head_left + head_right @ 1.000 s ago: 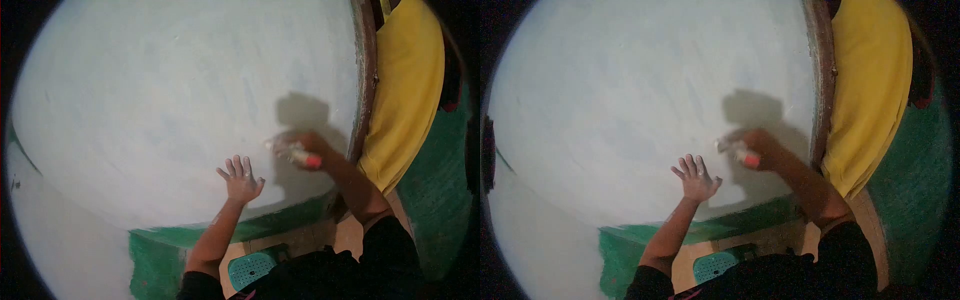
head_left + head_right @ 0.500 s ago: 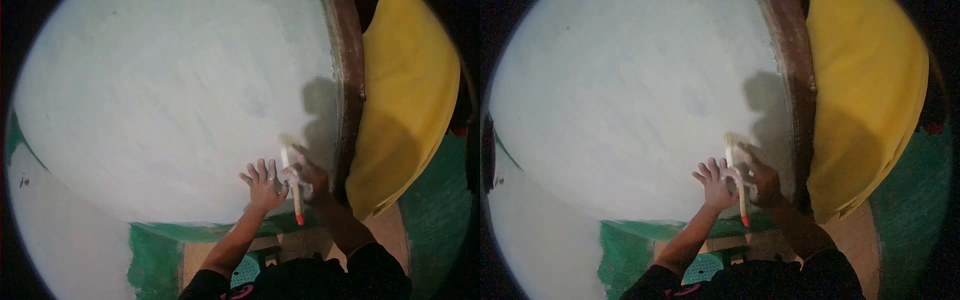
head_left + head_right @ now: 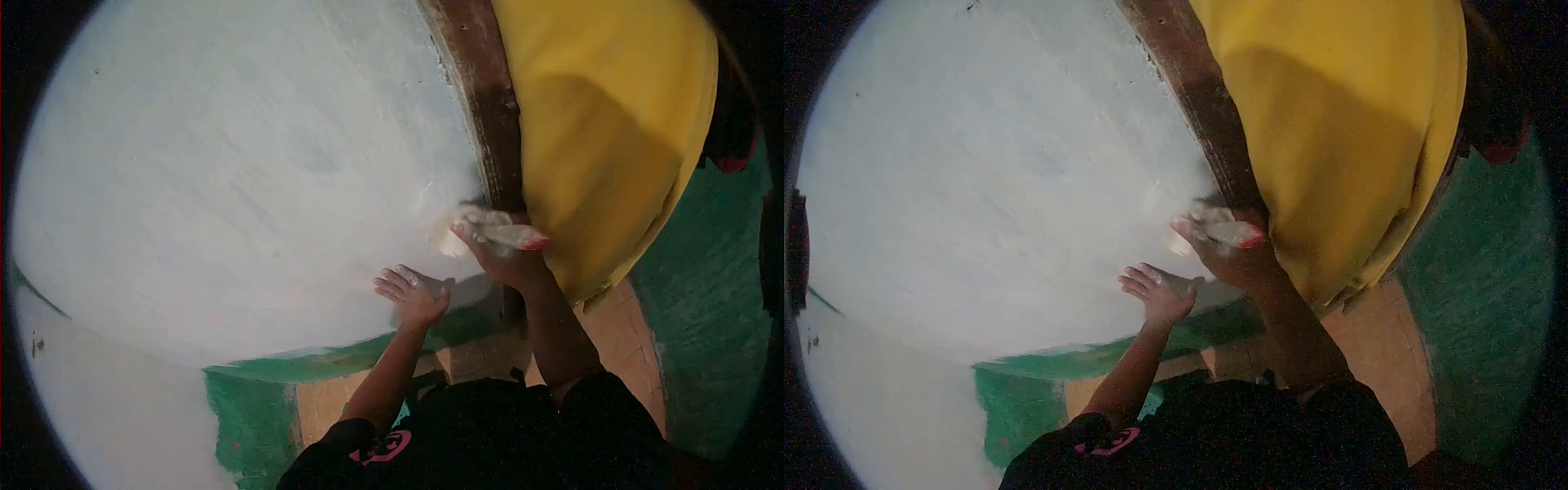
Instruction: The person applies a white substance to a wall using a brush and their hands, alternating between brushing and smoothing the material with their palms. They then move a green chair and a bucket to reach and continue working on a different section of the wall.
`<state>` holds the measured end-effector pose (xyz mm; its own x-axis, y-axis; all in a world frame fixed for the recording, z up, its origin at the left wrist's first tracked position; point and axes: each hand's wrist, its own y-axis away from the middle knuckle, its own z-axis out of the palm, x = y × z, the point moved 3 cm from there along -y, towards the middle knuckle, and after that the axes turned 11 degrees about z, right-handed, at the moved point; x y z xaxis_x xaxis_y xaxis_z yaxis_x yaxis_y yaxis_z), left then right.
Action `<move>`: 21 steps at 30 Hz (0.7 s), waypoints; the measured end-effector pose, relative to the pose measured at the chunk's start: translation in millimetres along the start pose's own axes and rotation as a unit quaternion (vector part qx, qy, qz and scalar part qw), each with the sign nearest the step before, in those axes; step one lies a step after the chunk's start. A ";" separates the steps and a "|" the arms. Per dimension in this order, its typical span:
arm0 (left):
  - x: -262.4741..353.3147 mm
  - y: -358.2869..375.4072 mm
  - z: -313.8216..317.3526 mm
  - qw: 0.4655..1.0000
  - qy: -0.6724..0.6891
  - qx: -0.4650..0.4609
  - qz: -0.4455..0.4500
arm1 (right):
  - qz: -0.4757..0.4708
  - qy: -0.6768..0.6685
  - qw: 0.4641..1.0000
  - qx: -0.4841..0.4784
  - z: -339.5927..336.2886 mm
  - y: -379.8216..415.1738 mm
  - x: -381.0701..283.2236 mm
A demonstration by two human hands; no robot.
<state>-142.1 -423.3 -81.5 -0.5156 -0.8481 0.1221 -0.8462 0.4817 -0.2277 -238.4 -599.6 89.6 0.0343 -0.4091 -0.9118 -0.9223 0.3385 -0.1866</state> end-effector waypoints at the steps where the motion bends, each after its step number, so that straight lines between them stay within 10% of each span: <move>1: 0.2 1.2 4.0 1.000 0.008 0.006 -0.004 | -0.101 -0.020 0.993 0.049 0.5 -2.1 -17.0; 2: -0.2 4.3 6.0 1.000 0.010 0.001 -0.004 | -0.201 -0.038 0.974 0.097 2.0 -1.2 -30.0; 9: -2.2 10.4 -49.9 0.972 0.105 -0.140 0.156 | -0.131 -0.080 0.981 0.117 56.9 -27.9 -31.0; 11: -5.1 3.6 -57.8 0.890 0.162 -0.377 0.200 | -0.117 -0.092 0.981 0.127 71.8 -39.4 -26.5; 14: 43.2 28.0 -22.7 0.790 0.316 -0.437 0.292 | -0.119 -0.137 0.972 0.152 30.1 -4.6 7.6; 19: 40.2 3.5 18.6 0.812 0.325 -0.394 0.282 | -0.100 -0.169 0.960 0.198 17.0 -10.4 12.2; 21: 42.5 -21.2 20.5 0.815 0.375 -0.339 0.285 | -0.232 -0.108 0.927 0.273 4.8 -13.9 -15.2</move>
<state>-143.4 -474.0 -91.3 -0.5727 -0.1943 0.7964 -0.1896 0.9766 0.1019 -224.3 -594.1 104.3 0.5095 -0.4591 -0.7278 -0.4587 0.5707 -0.6811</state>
